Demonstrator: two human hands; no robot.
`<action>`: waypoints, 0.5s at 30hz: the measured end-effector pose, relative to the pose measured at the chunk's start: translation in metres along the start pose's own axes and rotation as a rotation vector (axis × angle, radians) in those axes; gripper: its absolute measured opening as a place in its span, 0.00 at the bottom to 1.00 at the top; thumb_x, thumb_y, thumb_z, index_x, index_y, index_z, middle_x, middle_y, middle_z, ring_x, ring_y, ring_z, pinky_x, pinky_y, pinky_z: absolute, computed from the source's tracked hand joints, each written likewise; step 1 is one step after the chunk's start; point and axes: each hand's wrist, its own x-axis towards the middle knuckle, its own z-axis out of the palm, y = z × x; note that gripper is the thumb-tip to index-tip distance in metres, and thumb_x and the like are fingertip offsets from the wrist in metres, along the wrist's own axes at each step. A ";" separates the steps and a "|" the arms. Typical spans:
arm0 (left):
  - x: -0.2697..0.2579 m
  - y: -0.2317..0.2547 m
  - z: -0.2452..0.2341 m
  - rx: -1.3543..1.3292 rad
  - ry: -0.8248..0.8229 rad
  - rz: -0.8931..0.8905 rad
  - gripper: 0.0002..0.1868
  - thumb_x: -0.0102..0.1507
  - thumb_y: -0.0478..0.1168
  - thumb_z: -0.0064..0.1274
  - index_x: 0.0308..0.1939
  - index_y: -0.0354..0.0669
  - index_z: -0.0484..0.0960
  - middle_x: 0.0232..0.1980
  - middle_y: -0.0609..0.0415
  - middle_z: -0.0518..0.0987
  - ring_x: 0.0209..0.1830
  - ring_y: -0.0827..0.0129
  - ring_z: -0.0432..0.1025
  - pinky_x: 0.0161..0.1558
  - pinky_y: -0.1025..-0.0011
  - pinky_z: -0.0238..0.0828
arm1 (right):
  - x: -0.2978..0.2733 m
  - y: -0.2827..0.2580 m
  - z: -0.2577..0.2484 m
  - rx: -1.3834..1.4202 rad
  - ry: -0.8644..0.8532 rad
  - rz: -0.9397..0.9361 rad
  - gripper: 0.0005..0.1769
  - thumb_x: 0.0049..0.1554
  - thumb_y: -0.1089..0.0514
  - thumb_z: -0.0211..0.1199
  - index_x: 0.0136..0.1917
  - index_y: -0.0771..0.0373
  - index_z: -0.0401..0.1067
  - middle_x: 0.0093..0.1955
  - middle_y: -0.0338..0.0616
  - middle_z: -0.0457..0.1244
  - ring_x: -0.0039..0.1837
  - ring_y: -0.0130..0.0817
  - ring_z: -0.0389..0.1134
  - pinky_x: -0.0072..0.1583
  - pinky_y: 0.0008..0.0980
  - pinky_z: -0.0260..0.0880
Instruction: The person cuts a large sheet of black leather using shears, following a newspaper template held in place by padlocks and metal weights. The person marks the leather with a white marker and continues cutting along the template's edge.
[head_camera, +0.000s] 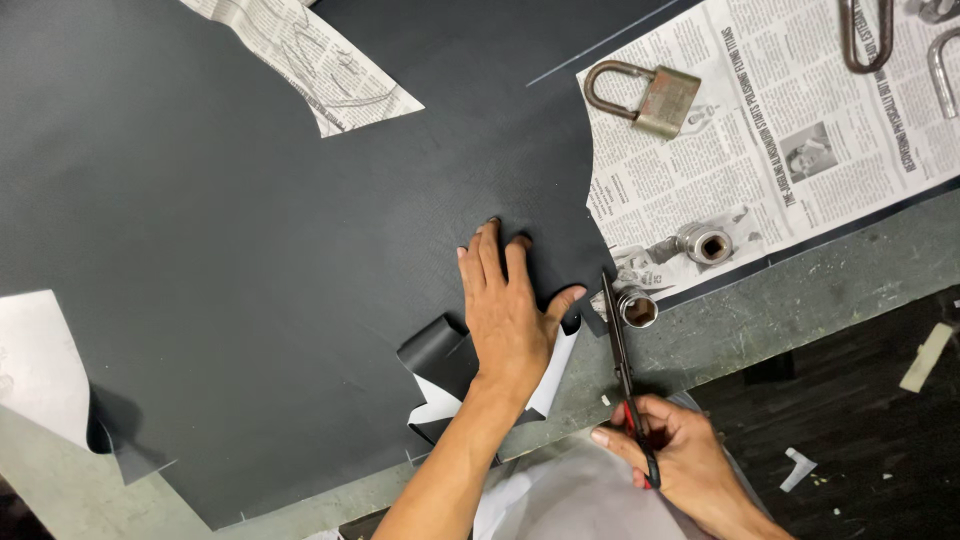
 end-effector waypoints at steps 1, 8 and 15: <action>0.000 0.000 0.001 -0.001 0.004 0.003 0.41 0.51 0.55 0.68 0.57 0.30 0.71 0.71 0.28 0.62 0.74 0.36 0.56 0.74 0.40 0.47 | 0.003 0.000 -0.003 -0.001 -0.011 -0.012 0.17 0.46 0.57 0.78 0.43 0.68 0.76 0.27 0.40 0.65 0.27 0.26 0.60 0.31 0.28 0.60; -0.001 0.001 0.004 -0.005 -0.020 -0.037 0.41 0.51 0.54 0.68 0.58 0.33 0.71 0.72 0.29 0.61 0.75 0.36 0.55 0.75 0.41 0.45 | 0.010 0.004 -0.018 -0.078 -0.019 -0.021 0.17 0.45 0.56 0.79 0.42 0.68 0.77 0.27 0.38 0.63 0.27 0.24 0.59 0.30 0.28 0.60; -0.001 0.002 0.005 -0.007 -0.022 -0.071 0.41 0.49 0.53 0.69 0.59 0.33 0.70 0.72 0.29 0.60 0.75 0.37 0.54 0.75 0.41 0.44 | 0.020 0.000 -0.029 -0.140 -0.020 -0.052 0.17 0.44 0.56 0.79 0.43 0.66 0.78 0.25 0.38 0.62 0.26 0.24 0.57 0.30 0.26 0.54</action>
